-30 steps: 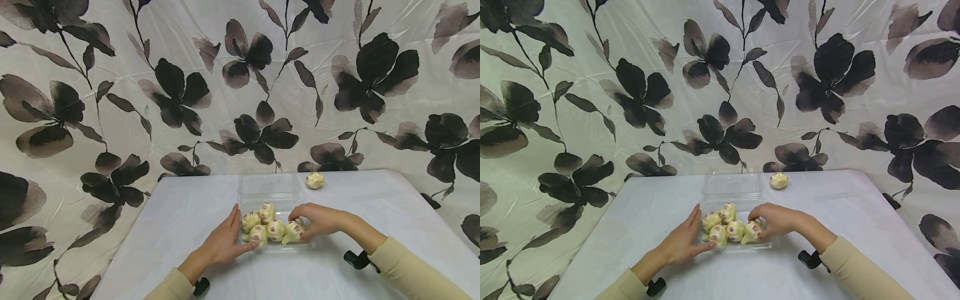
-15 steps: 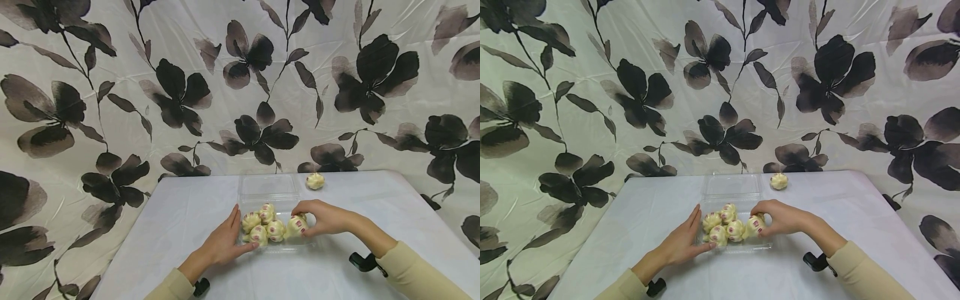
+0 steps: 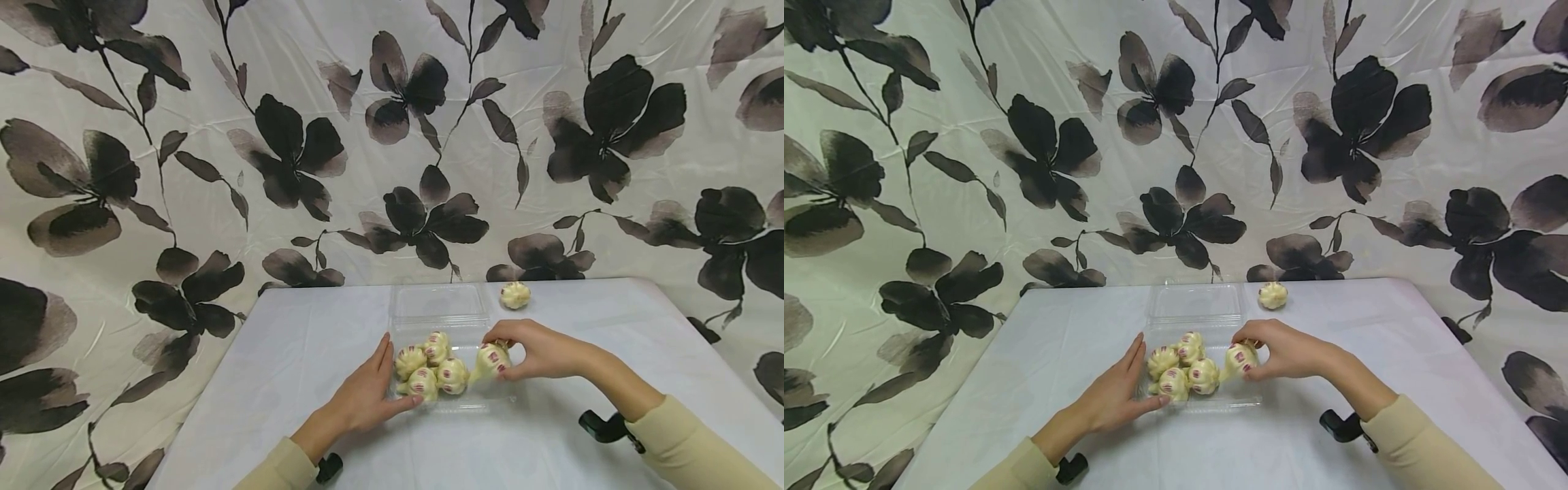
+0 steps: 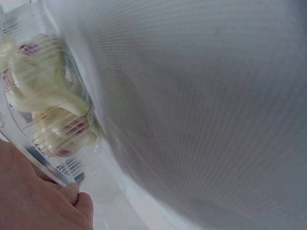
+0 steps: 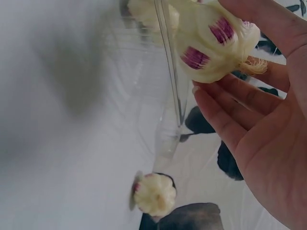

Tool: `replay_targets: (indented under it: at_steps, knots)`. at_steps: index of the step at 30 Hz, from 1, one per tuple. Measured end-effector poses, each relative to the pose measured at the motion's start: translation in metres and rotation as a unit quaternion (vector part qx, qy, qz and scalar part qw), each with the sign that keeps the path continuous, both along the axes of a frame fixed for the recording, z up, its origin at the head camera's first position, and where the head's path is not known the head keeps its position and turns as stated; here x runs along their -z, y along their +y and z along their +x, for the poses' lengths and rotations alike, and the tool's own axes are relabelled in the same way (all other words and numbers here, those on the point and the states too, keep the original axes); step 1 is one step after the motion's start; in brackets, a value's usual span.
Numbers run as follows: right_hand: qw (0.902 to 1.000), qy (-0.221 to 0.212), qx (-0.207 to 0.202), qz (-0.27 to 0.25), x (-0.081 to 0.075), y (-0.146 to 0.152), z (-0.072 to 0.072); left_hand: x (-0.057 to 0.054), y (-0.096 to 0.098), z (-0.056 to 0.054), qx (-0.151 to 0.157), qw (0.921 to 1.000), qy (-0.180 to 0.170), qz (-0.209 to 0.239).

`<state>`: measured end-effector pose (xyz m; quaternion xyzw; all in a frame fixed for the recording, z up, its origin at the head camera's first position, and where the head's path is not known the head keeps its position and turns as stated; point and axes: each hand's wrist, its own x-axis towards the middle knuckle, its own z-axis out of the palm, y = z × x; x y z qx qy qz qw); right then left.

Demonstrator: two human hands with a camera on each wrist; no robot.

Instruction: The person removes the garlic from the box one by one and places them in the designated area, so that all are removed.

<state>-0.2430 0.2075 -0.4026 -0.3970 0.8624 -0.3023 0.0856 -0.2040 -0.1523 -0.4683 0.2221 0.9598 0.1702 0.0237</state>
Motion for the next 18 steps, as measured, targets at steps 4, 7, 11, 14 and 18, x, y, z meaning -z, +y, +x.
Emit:
replay_targets:
  at_steps: [4, 7, 11, 14, 18]
  knots:
    - [0.9998, -0.009, 0.011, -0.011, 0.0, 0.003, 0.0, 0.001, 0.0, -0.001, 0.0, 1.0, 0.0, 0.001]
    - [0.9995, -0.008, 0.017, -0.025, 0.001, 0.005, 0.0, 0.001, 0.0, -0.001, -0.001, 1.0, -0.001, 0.003]
    - [0.9988, -0.001, 0.027, -0.041, 0.004, 0.007, 0.0, 0.0, 0.0, -0.001, 0.0, 1.0, -0.001, 0.006]
    - [0.9982, -0.001, 0.035, -0.049, 0.007, 0.008, -0.001, 0.0, 0.0, -0.001, 0.0, 1.0, 0.0, 0.007]
    - [0.9973, -0.007, 0.046, -0.056, 0.01, 0.011, -0.001, 0.0, 0.0, 0.0, -0.001, 1.0, 0.0, 0.004]
